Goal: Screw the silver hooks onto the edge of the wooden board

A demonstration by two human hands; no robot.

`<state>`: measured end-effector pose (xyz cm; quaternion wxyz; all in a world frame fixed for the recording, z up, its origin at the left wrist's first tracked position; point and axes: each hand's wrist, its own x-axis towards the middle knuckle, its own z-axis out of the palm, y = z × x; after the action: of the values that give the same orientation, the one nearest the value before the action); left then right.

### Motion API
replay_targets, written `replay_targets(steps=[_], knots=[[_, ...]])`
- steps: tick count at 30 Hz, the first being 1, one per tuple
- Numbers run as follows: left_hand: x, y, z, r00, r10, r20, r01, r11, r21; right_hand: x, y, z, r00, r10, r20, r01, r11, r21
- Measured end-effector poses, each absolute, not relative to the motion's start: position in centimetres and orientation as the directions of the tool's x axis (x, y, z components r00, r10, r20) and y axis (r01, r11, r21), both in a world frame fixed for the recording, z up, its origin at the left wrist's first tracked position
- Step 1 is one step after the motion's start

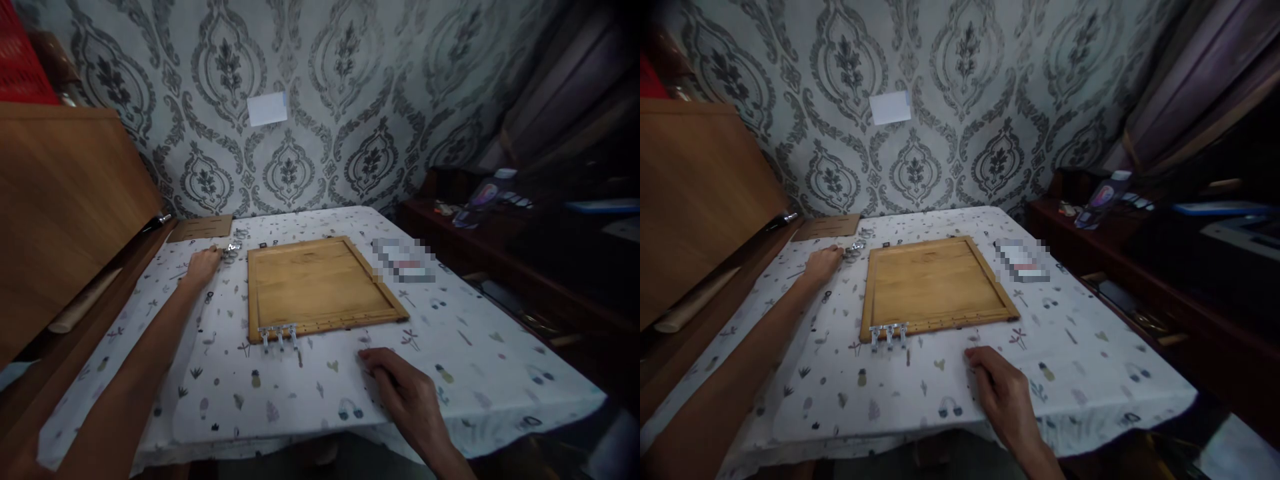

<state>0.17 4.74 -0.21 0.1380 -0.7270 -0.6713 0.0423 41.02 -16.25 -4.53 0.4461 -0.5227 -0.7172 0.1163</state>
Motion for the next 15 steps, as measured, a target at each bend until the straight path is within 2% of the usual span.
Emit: replay_targets(steps=[7,15], knots=[[-0.50,4.62,-0.63,0.158,0.982,0.105,0.944,-0.119,-0.307,40.87,-16.20,-4.41,-0.061,0.824,0.563,0.653,0.459,-0.602],[-0.70,4.35,-1.05,0.187,0.977,0.104,0.932,-0.143,-0.332,40.87,-16.21,-4.32,-0.063,0.855,0.516,0.662,0.422,-0.619]])
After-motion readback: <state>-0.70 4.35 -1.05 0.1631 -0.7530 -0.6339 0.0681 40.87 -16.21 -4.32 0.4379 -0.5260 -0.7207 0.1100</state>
